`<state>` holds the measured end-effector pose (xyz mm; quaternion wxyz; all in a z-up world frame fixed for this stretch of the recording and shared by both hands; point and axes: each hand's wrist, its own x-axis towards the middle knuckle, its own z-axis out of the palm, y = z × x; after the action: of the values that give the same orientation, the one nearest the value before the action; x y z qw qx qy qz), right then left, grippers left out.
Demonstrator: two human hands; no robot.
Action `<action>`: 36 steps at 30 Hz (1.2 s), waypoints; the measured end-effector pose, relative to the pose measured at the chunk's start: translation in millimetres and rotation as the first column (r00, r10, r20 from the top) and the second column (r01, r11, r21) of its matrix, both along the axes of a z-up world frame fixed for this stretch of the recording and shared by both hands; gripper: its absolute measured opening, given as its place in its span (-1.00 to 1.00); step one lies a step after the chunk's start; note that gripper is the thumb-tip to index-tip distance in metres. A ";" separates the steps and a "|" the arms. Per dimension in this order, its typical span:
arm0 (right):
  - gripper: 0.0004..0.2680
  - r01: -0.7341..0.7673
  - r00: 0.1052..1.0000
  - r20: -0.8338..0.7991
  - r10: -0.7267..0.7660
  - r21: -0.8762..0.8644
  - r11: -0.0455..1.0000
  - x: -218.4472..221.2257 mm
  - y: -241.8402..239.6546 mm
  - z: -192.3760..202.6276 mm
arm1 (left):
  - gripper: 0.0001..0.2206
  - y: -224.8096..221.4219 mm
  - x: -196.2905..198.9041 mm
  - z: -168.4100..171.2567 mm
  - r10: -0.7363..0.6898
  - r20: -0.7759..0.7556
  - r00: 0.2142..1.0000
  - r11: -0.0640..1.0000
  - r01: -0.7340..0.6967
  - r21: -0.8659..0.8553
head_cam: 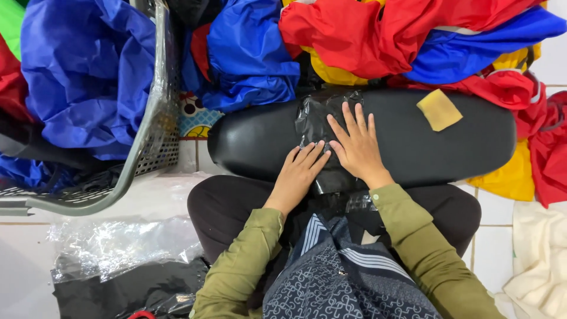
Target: Cleaning black fabric covers with a foam block and then placing them into individual plastic bags.
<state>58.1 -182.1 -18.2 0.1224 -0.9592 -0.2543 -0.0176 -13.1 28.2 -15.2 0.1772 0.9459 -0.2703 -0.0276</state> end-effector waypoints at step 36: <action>-0.46 -0.518 0.842 0.225 0.491 0.083 0.851 -49.6 -90.4 5.0 | -0.87 31.4 -19.4 17.8 0.038 0.080 0.996 0.945 -0.010 -0.327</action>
<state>8.5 -272.5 -13.2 0.1644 -0.8406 -0.5070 -0.0967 -32.5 59.6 2.7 0.3200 0.9071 -0.2668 0.0601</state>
